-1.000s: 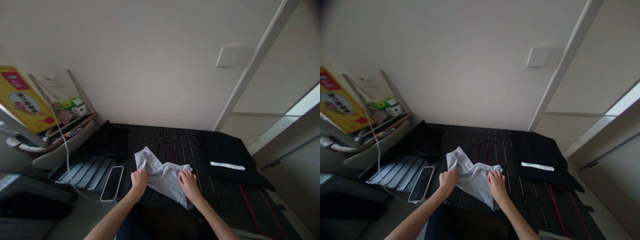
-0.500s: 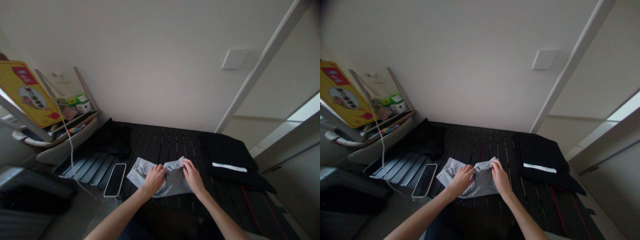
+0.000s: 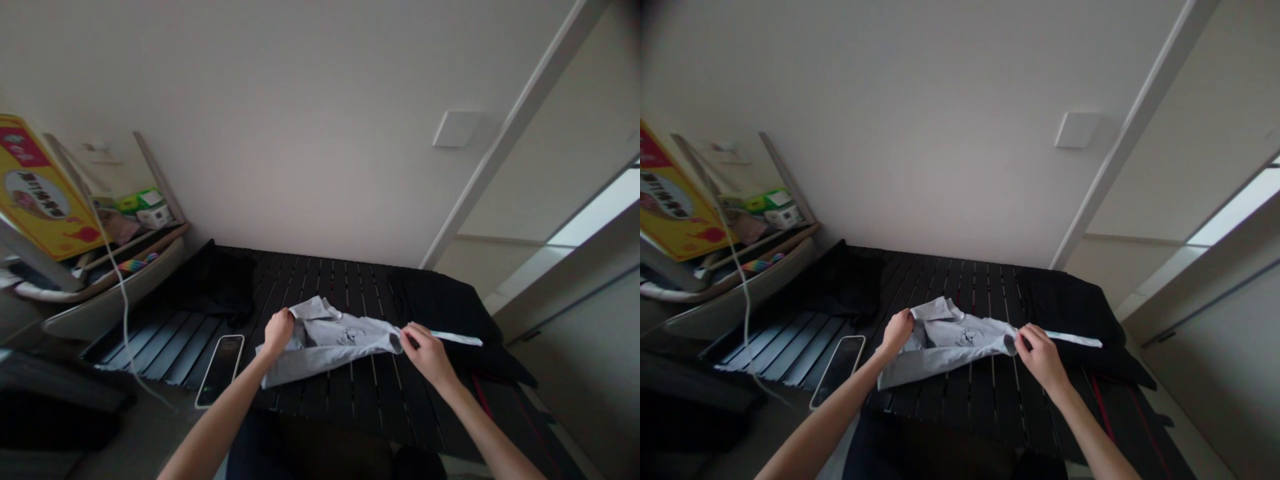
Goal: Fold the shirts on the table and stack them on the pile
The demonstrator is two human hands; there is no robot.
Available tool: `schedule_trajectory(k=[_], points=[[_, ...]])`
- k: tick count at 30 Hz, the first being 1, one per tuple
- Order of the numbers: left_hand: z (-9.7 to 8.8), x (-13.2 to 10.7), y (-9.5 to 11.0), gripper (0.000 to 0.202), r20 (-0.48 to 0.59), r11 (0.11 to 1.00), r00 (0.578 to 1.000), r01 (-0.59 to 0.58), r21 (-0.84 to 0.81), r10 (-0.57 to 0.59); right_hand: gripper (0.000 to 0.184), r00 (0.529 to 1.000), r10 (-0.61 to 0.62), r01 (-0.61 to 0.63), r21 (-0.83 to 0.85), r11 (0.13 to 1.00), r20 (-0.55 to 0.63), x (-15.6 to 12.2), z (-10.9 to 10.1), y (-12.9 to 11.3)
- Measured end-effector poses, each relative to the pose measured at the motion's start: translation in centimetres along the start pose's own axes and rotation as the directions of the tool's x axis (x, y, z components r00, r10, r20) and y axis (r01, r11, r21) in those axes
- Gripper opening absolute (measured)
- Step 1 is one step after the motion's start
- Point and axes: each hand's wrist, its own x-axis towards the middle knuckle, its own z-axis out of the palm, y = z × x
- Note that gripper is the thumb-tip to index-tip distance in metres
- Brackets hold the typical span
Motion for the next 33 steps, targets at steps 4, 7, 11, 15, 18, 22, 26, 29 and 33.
schedule_trajectory(k=[4, 7, 11, 15, 18, 22, 26, 29, 33], points=[[-2.4, 0.7, -2.3, 0.047, -0.039, 0.969, 0.999, 0.004, -0.247, -0.014, 0.020, 0.997, -0.062, 0.056, -0.113, 0.992, -0.051, 2.4, 0.4, 3.7], [-2.6, 0.8, -2.6, 0.050, -0.082, 0.927, 0.997, -0.020, -0.375, -0.011, 0.022, 0.998, -0.046, 0.038, -0.204, 0.978, -0.032, 4.8, 1.9, 4.4], [-0.8, -0.3, -2.0, 0.050, -0.250, 0.951, 0.964, 0.008, -0.308, -0.089, 0.035, 0.997, 0.070, -0.053, -0.326, 0.944, 0.041, 5.2, 6.0, 1.5], [2.4, -3.2, -1.2, 0.051, -0.286, 0.991, 0.949, -0.120, 0.058, 0.132, 0.039, 0.969, -0.028, 0.070, -0.164, 0.984, 0.247, 1.6, 11.0, -3.9], [4.5, -5.3, -0.8, 0.044, -0.104, 0.929, 0.945, -0.279, 0.242, 0.311, 0.035, 0.917, -0.132, 0.147, -0.012, 0.989, 0.375, -1.3, 13.3, -7.1], [5.8, -7.6, -1.1, 0.051, -0.080, 0.894, 0.955, -0.236, 0.382, 0.286, 0.021, 0.910, -0.092, 0.099, 0.003, 0.995, 0.405, -3.0, 12.9, -7.4], [5.5, -10.2, -1.8, 0.060, -0.096, 0.875, 0.970, -0.157, 0.458, 0.224, 0.033, 0.912, -0.044, 0.046, 0.005, 0.999, 0.408, -4.1, 10.3, -4.4], [4.9, -12.5, -1.9, 0.065, 0.023, 0.873, 0.979, -0.193, 0.448, 0.205, 0.035, 0.911, -0.015, 0.018, -0.004, 1.000, 0.411, -5.5, 8.6, -2.7], [4.1, -14.9, -0.7, 0.066, 0.185, 0.906, 0.977, -0.169, 0.387, 0.104, 0.036, 0.896, -0.040, 0.073, -0.057, 0.996, 0.442, -6.7, 7.6, -2.8]])
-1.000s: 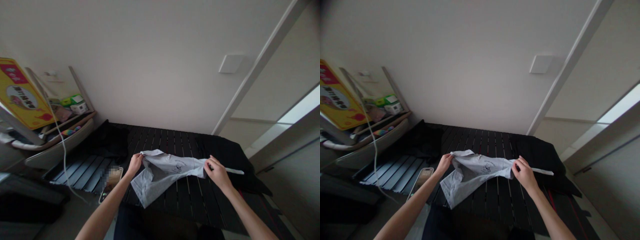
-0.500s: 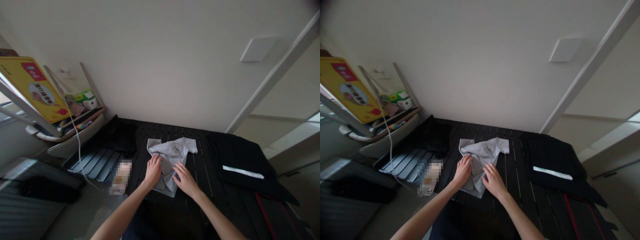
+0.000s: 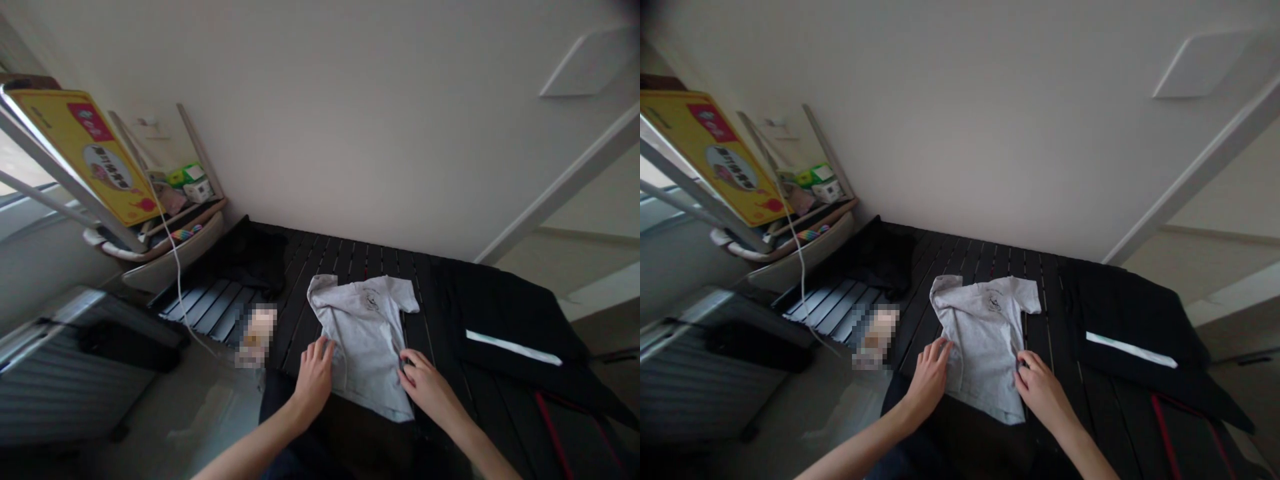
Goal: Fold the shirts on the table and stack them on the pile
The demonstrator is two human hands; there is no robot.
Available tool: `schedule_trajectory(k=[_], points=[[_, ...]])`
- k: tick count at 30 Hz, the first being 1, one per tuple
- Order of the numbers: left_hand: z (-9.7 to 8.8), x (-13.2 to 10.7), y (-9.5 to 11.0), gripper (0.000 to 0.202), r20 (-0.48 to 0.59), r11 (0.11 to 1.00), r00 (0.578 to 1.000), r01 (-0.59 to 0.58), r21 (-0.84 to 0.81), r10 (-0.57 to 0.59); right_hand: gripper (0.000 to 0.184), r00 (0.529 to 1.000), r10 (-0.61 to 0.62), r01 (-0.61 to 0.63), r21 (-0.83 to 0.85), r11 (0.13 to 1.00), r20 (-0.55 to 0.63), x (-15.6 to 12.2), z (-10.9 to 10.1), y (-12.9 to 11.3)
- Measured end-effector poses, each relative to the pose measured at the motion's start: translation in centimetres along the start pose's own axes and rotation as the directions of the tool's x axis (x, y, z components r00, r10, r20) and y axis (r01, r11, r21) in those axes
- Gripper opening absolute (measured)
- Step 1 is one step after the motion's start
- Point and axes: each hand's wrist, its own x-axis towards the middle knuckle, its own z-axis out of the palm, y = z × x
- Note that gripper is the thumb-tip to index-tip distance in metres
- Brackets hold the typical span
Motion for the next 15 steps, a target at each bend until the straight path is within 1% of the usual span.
schedule_trajectory(k=[2, 4, 6, 7, 8, 9, 10, 12, 13, 14, 15], points=[[-0.8, -0.8, 0.6, 0.067, 0.072, 1.000, 0.997, 0.003, -0.018, -0.002, 0.038, 1.000, -0.006, 0.006, -0.065, 0.998, 0.014, -0.3, -0.1, -0.6], [-1.8, -1.4, 1.0, 0.064, 0.152, 0.999, 0.988, -0.033, -0.025, 0.036, 0.039, 0.999, 0.040, -0.041, -0.133, 0.990, -0.009, -0.6, 0.0, -1.0], [-3.2, -1.5, 1.0, 0.053, 0.260, 0.996, 0.962, -0.081, -0.032, 0.086, 0.040, 0.993, 0.106, -0.114, -0.172, 0.978, -0.054, -0.9, 0.1, -1.2], [-3.9, -1.3, 1.0, 0.044, 0.312, 0.996, 0.946, -0.089, -0.027, 0.093, 0.040, 0.988, 0.133, -0.144, -0.184, 0.972, -0.072, -0.9, 0.2, -1.2], [-4.6, -1.0, 0.9, 0.034, 0.340, 0.996, 0.936, -0.085, -0.012, 0.084, 0.039, 0.986, 0.148, -0.162, -0.198, 0.967, -0.082, -0.7, 0.1, -1.1], [-5.3, -0.3, 1.0, 0.027, 0.328, 0.997, 0.942, -0.072, 0.005, 0.067, 0.038, 0.985, 0.151, -0.166, -0.218, 0.962, -0.083, -0.3, 0.0, -1.1], [-5.9, 0.5, 1.1, 0.024, 0.276, 0.998, 0.960, -0.054, 0.016, 0.048, 0.036, 0.986, 0.148, -0.164, -0.246, 0.955, -0.082, 0.3, -0.2, -1.0], [-6.8, 2.9, 1.6, 0.026, 0.089, 0.999, 0.995, -0.040, -0.001, 0.039, 0.031, 0.986, 0.134, -0.157, -0.299, 0.941, -0.095, 2.0, -0.4, -1.1], [-7.2, 4.4, 1.9, 0.029, -0.013, 0.998, 0.999, -0.052, -0.023, 0.051, 0.029, 0.986, 0.122, -0.152, -0.312, 0.938, -0.113, 3.0, -0.4, -1.2], [-7.5, 6.0, 2.1, 0.032, -0.097, 0.997, 0.993, -0.070, -0.046, 0.065, 0.028, 0.985, 0.109, -0.147, -0.311, 0.939, -0.136, 4.0, -0.3, -1.4], [-7.7, 7.8, 2.3, 0.034, -0.148, 0.995, 0.986, -0.082, -0.059, 0.073, 0.031, 0.983, 0.095, -0.139, -0.300, 0.944, -0.157, 4.9, 0.1, -1.5]])
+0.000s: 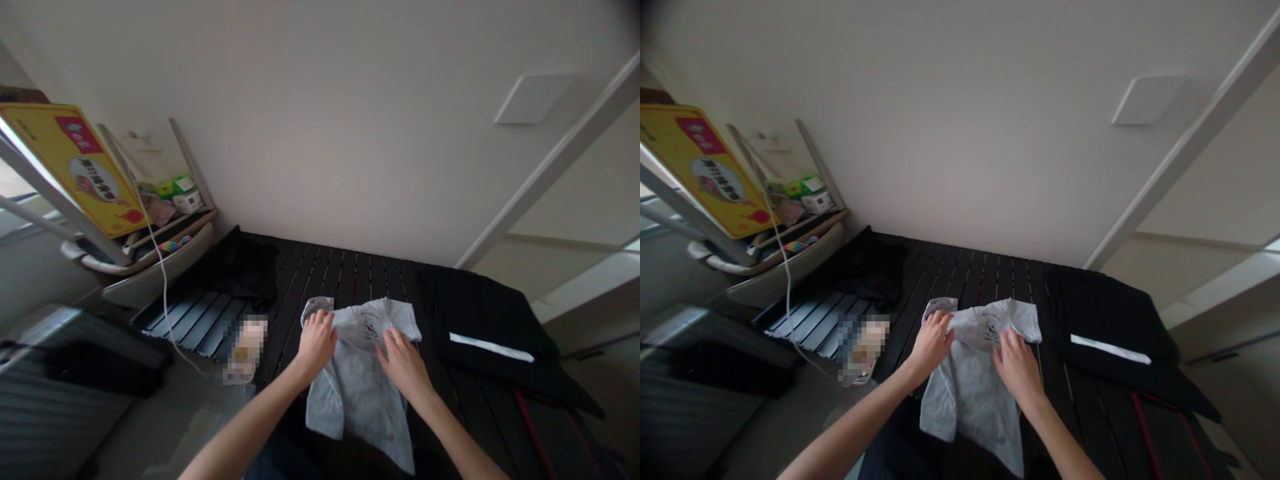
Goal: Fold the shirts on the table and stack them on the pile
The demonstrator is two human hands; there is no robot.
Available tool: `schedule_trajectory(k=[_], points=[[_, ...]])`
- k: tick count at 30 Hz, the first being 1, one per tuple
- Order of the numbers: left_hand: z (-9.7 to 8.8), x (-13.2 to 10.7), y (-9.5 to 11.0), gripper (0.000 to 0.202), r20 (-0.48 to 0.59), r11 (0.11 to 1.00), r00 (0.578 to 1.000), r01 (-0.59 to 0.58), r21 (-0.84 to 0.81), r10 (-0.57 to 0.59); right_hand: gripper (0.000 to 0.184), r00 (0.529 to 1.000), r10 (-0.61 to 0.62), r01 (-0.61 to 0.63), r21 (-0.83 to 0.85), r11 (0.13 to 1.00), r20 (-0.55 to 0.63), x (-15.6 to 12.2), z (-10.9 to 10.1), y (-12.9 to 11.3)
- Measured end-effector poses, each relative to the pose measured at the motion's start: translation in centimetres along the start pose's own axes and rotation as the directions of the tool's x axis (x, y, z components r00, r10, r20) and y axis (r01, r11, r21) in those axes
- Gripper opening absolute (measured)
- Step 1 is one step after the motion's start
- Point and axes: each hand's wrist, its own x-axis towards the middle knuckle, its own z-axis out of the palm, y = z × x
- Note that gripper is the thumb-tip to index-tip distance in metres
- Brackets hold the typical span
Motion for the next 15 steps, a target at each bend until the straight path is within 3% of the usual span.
schedule_trajectory(k=[2, 6, 8, 11, 15], points=[[0.3, 3.4, -0.3, 0.040, -0.020, 1.000, 1.000, 0.002, -0.007, -0.003, 0.042, 1.000, -0.008, 0.009, 0.039, 0.999, -0.028, 0.8, 1.3, -0.9], [1.2, 8.2, -2.0, 0.050, 0.074, 0.998, 0.995, 0.063, 0.017, -0.064, 0.059, 0.998, 0.057, -0.053, 0.079, 0.995, -0.040, -0.1, 4.2, -1.9], [1.7, 9.0, -3.0, 0.045, 0.115, 0.993, 0.987, 0.110, 0.030, -0.113, 0.062, 0.996, 0.079, -0.075, 0.092, 0.993, -0.043, -1.0, 5.1, -1.9], [2.2, 9.0, -4.0, 0.023, 0.133, 0.981, 0.972, 0.190, 0.034, -0.193, 0.062, 0.997, 0.070, -0.066, 0.098, 0.993, -0.037, -2.0, 5.3, -1.5], [0.9, 9.3, -5.2, 0.024, -0.011, 0.955, 0.955, 0.297, 0.006, -0.297, 0.063, 0.998, 0.057, -0.054, 0.099, 0.994, -0.030, -2.5, 5.0, -1.1]])
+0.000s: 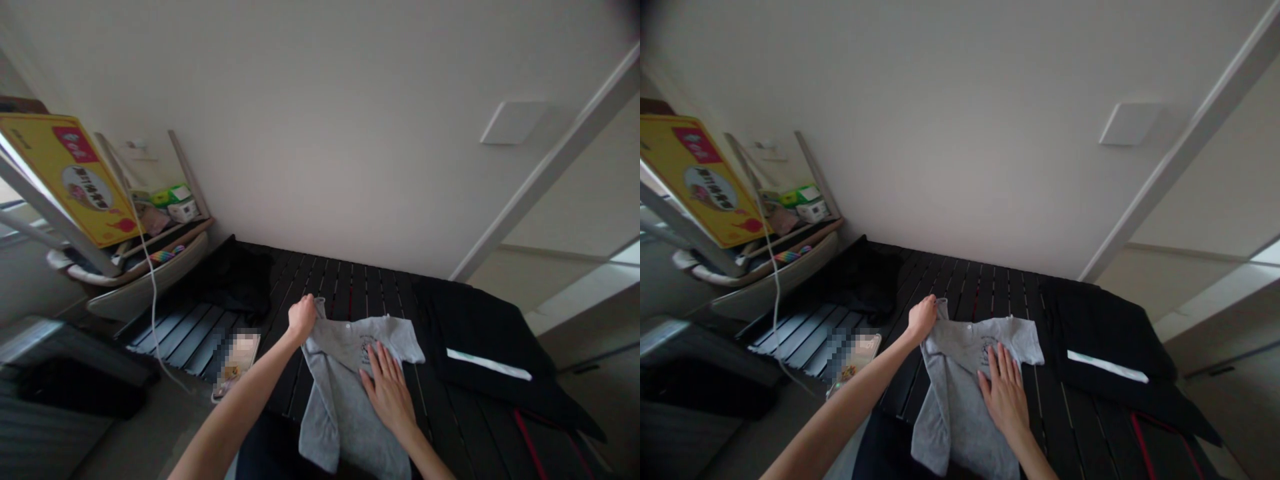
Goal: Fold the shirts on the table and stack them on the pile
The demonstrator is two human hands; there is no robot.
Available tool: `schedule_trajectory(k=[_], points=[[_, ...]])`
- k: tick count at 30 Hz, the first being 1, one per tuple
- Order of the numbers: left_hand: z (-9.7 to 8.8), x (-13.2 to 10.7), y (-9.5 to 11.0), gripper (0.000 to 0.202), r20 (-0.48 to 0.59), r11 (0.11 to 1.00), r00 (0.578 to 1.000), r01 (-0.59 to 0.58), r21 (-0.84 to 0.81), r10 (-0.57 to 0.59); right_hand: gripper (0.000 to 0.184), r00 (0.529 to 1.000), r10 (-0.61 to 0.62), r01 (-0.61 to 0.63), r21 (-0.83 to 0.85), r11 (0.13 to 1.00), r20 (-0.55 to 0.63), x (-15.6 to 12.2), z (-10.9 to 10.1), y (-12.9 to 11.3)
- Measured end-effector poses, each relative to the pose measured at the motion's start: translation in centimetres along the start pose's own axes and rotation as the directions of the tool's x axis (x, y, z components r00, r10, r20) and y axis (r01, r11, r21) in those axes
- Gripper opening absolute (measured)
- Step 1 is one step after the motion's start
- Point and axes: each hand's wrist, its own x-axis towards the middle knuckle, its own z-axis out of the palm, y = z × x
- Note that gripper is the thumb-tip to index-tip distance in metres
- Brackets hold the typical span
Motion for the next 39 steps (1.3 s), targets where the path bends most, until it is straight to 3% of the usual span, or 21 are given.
schedule_trajectory(k=[4, 7, 9, 11, 13, 15, 17, 20, 24, 26, 29, 32, 39], points=[[-2.3, 1.4, -1.6, 0.038, -0.168, 0.990, 0.976, 0.134, -0.034, -0.138, 0.065, 1.000, 0.013, -0.013, -0.012, 1.000, 0.006, -0.1, -0.2, -0.2], [-2.6, 1.3, -2.4, 0.038, -0.238, 0.982, 0.953, 0.185, -0.039, -0.189, 0.068, 1.000, 0.031, -0.031, -0.008, 1.000, -0.003, 0.1, -0.4, -0.3], [-1.7, 0.5, -2.1, 0.043, -0.288, 0.986, 0.943, 0.164, -0.039, -0.168, 0.066, 0.999, 0.032, -0.032, -0.005, 0.999, -0.005, 0.3, -0.5, -0.4], [-0.2, -0.7, -1.2, 0.047, -0.271, 0.999, 0.962, 0.032, -0.041, -0.042, 0.062, 1.000, 0.011, -0.011, -0.004, 1.000, 0.006, 0.2, -0.9, -0.8], [1.8, -1.8, 0.1, 0.042, -0.153, 0.984, 0.975, -0.169, -0.055, 0.159, 0.060, 0.999, -0.036, 0.036, 0.006, 0.999, 0.034, -0.4, -1.4, -1.6], [3.8, -3.1, 1.5, 0.037, -0.033, 0.958, 0.961, -0.277, -0.072, 0.276, 0.060, 0.994, -0.087, 0.086, 0.029, 0.996, 0.071, -1.3, -2.2, -2.8], [5.7, -4.4, 2.3, 0.041, 0.002, 0.959, 0.960, -0.278, -0.053, 0.279, 0.052, 0.985, -0.128, 0.120, 0.073, 0.990, 0.119, -1.9, -3.3, -3.8], [7.7, -6.5, 2.4, 0.055, -0.038, 0.960, 0.959, -0.279, 0.010, 0.279, 0.035, 0.976, -0.140, 0.108, 0.190, 0.976, 0.165, -0.7, -5.0, -3.9], [8.4, -8.9, 1.3, 0.063, -0.071, 0.952, 0.950, -0.301, 0.056, 0.304, 0.033, 1.000, -0.006, 0.010, 0.213, 0.977, -0.021, 4.1, -5.6, -0.8], [8.2, -9.7, 0.8, 0.063, -0.074, 0.950, 0.948, -0.307, 0.062, 0.311, 0.024, 0.996, 0.083, -0.076, 0.146, 0.986, -0.040, 5.9, -5.0, 0.7], [8.0, -10.5, 0.4, 0.063, -0.080, 0.944, 0.942, -0.322, 0.071, 0.327, 0.015, 0.985, 0.123, -0.134, 0.083, 0.987, 0.121, 6.6, -4.0, 1.4], [7.9, -10.7, 0.3, 0.063, -0.096, 0.943, 0.939, -0.322, 0.081, 0.329, 0.010, 0.956, 0.068, -0.109, 0.130, 0.986, 0.285, 5.4, -3.9, 0.4], [8.2, -10.8, 0.4, 0.063, -0.126, 0.944, 0.937, -0.316, 0.096, 0.326, 0.009, 0.821, 0.085, -0.203, 0.149, 0.968, 0.565, 2.6, -5.0, -1.6]])
